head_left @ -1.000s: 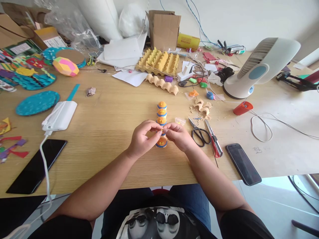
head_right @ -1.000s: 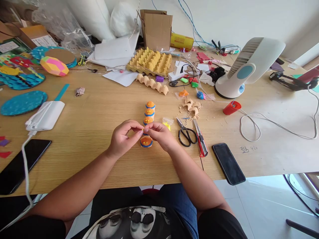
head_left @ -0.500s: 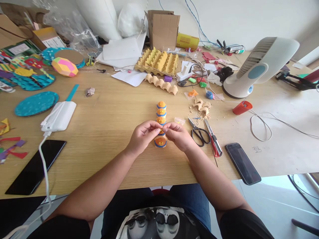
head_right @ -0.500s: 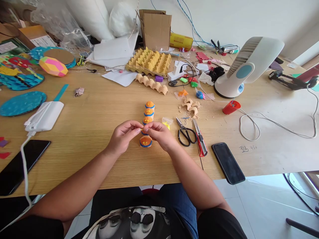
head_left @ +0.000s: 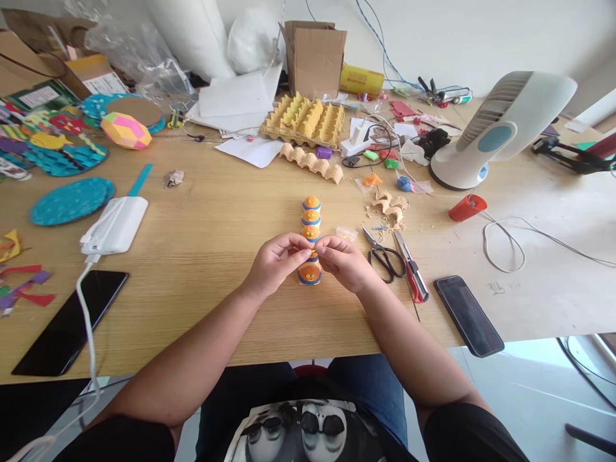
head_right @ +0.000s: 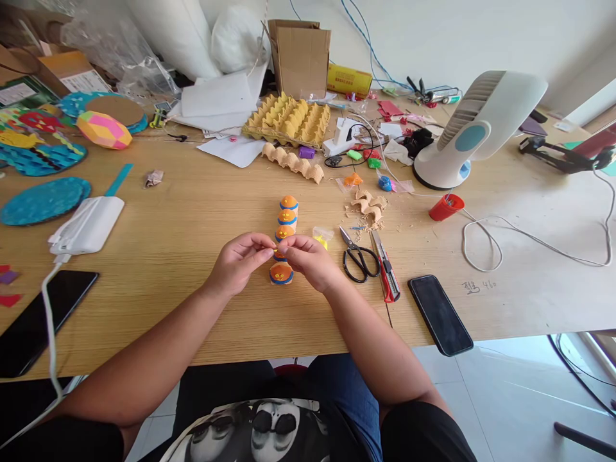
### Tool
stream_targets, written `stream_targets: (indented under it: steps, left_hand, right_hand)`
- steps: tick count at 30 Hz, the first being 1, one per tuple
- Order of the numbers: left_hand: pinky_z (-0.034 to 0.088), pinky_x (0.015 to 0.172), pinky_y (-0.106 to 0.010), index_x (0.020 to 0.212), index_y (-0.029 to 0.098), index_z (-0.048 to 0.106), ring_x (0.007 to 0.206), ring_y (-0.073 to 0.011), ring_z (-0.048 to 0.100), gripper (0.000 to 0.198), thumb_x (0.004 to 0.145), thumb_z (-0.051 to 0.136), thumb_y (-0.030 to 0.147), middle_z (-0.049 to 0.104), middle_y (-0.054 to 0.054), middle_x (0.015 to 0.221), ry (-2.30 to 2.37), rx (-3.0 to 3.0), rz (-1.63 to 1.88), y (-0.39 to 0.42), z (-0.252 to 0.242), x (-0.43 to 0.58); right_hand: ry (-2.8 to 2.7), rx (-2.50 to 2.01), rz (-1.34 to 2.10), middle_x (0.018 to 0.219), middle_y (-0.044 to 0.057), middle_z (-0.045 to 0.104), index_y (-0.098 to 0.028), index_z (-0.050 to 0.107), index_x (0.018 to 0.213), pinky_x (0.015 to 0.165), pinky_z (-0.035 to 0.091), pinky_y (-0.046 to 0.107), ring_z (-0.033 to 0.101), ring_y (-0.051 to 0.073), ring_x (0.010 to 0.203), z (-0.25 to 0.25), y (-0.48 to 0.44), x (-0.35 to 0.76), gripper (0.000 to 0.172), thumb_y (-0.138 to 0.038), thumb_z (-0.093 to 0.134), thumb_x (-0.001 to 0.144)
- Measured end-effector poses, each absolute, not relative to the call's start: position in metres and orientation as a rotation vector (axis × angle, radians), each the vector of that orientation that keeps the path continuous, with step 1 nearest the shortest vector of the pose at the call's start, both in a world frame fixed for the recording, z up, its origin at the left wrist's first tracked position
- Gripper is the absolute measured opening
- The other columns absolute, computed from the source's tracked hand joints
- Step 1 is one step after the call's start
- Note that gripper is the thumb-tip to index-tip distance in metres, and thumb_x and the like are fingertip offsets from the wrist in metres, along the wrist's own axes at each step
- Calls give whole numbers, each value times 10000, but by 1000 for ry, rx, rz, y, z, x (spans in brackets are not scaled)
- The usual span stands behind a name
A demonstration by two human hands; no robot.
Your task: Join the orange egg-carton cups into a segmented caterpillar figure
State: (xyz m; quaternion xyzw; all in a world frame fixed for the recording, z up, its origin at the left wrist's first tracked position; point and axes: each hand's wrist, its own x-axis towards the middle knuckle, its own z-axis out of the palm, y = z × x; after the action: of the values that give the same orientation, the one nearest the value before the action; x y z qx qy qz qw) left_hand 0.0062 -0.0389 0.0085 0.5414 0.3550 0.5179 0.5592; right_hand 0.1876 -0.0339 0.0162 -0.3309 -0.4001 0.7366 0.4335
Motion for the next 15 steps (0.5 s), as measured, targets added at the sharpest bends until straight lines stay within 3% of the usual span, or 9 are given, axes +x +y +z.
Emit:
stream_targets:
  steps: [15]
  left_hand:
    - [560, 759, -248, 893, 189, 730, 820, -138, 673, 171, 837, 790, 339, 725, -26, 860, 857, 1276, 1211, -39, 8, 7]
  right_hand:
    - [-1005, -806, 1849, 580, -86, 462, -179, 658, 827, 496, 160, 245, 272, 47, 475, 14, -34, 187, 312, -418, 835, 730]
